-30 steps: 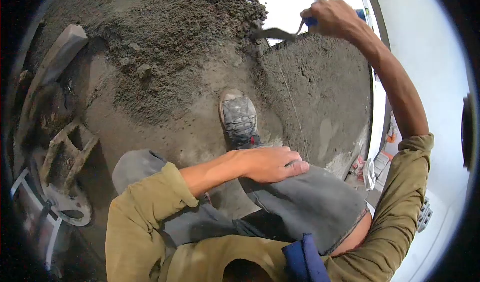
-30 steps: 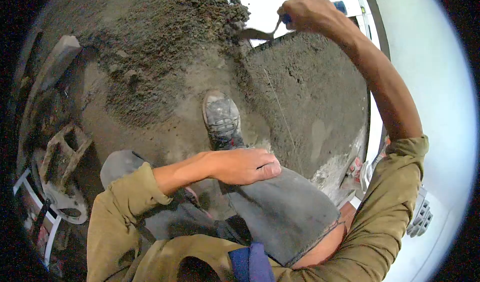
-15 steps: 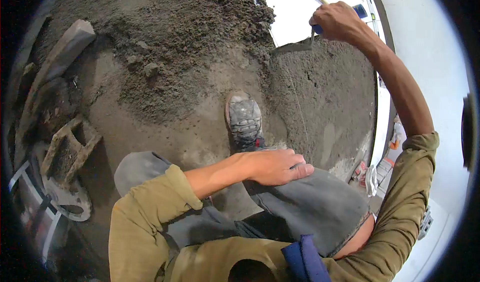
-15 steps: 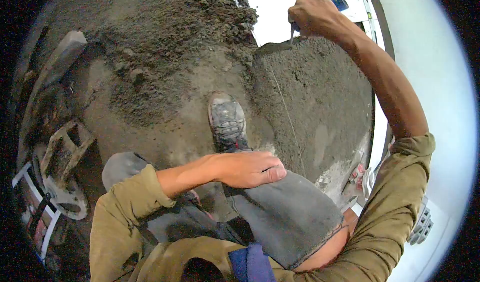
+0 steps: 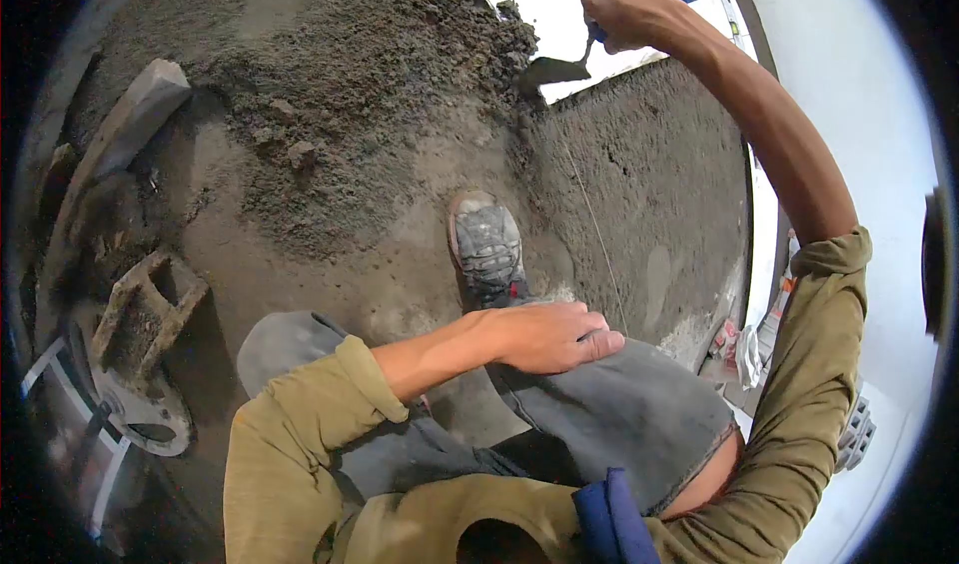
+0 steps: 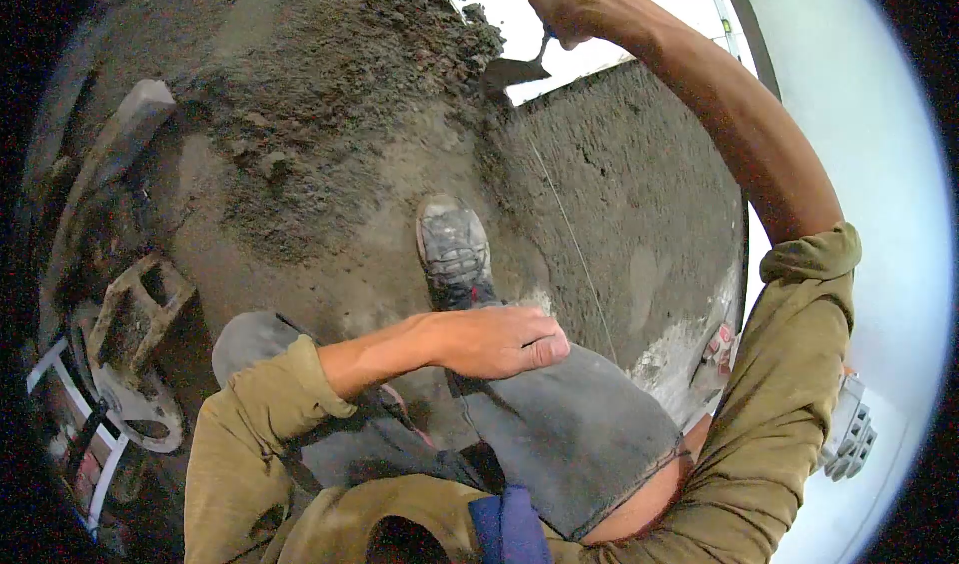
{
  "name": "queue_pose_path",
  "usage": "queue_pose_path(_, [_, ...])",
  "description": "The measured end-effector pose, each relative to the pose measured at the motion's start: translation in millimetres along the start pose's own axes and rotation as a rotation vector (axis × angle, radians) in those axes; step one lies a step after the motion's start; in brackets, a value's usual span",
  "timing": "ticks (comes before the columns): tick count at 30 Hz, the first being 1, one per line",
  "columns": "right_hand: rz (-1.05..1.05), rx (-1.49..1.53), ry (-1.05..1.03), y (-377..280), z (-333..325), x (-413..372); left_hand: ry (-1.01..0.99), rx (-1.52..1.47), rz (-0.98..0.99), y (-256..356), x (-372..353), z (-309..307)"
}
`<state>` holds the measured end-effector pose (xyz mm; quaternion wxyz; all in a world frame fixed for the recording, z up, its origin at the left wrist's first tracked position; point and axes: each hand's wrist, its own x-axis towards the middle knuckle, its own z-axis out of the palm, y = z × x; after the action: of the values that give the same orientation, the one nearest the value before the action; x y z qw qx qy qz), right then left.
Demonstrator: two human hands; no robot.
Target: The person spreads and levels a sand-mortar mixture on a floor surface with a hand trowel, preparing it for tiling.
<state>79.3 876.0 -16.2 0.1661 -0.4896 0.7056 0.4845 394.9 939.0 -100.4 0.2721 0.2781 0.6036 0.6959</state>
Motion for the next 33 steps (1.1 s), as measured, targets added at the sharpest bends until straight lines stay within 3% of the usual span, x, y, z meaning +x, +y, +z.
queue_pose_path(3, [0.045,-0.017,0.298,9.3,-6.7,-4.4,0.004,-0.001,0.001,-2.0,-1.1,3.3])
queue_pose_path(4, [0.053,-0.025,0.308,14.4,-1.3,-8.4,0.012,0.003,0.009,-3.8,-1.5,4.0])
queue_pose_path(6, [0.148,0.221,0.512,11.9,10.8,-16.9,0.011,0.000,0.032,-5.3,-1.1,3.1])
queue_pose_path(8, [0.116,0.566,0.459,-4.6,13.6,-41.7,0.011,0.004,0.054,-3.3,-4.2,0.8])
queue_pose_path(10, [0.211,1.006,0.266,-49.3,18.2,-57.2,-0.032,-0.068,0.091,-0.4,-6.5,-5.9])
queue_pose_path(11, [0.190,1.188,0.287,-76.4,31.6,-58.9,-0.070,-0.065,0.110,-1.6,-4.5,-8.5])
queue_pose_path(13, [-0.043,1.389,0.391,-135.8,98.2,-17.8,-0.044,-0.050,0.107,-6.3,-3.4,-5.4])
queue_pose_path(14, [0.044,1.505,0.068,-150.2,78.0,-24.3,-0.033,-0.059,0.100,-8.6,-3.3,-4.2])
queue_pose_path(15, [-0.058,1.332,0.113,-156.9,80.5,-20.2,-0.036,-0.071,0.107,-10.0,-3.3,-4.5])
queue_pose_path(18, [-0.012,1.610,0.452,-162.7,54.8,-38.8,-0.070,-0.055,0.048,8.3,-8.6,-15.8])
queue_pose_path(21, [0.058,1.817,0.407,-149.6,35.7,-27.3,-0.145,-0.099,0.076,0.9,-4.1,-21.1])
queue_pose_path(22, [0.039,1.812,0.428,-144.1,39.4,-15.8,-0.202,-0.138,0.065,0.8,-3.1,-20.9])
queue_pose_path(24, [-0.166,1.223,0.234,-122.5,50.9,29.4,-0.142,-0.132,0.046,8.4,-12.9,-23.7])
queue_pose_path(26, [-0.173,1.263,0.392,-108.3,50.9,52.9,-0.091,-0.146,0.011,7.1,-26.5,-23.5])
queue_pose_path(28, [0.050,1.275,0.456,-75.2,30.3,77.6,-0.159,-0.282,0.059,-9.3,-16.7,-25.0])
queue_pose_path(29, [0.149,1.159,0.549,-59.9,28.1,95.6,-0.265,-0.448,0.019,-24.7,-9.3,-24.9])
queue_pose_path(30, [0.255,1.043,0.642,-45.2,27.4,116.9,-0.257,-0.431,0.005,-24.3,-11.2,-26.0])
queue_pose_path(33, [0.313,0.899,0.646,-14.6,32.5,151.1,-0.200,-0.450,-0.002,-18.8,-13.1,-27.3])
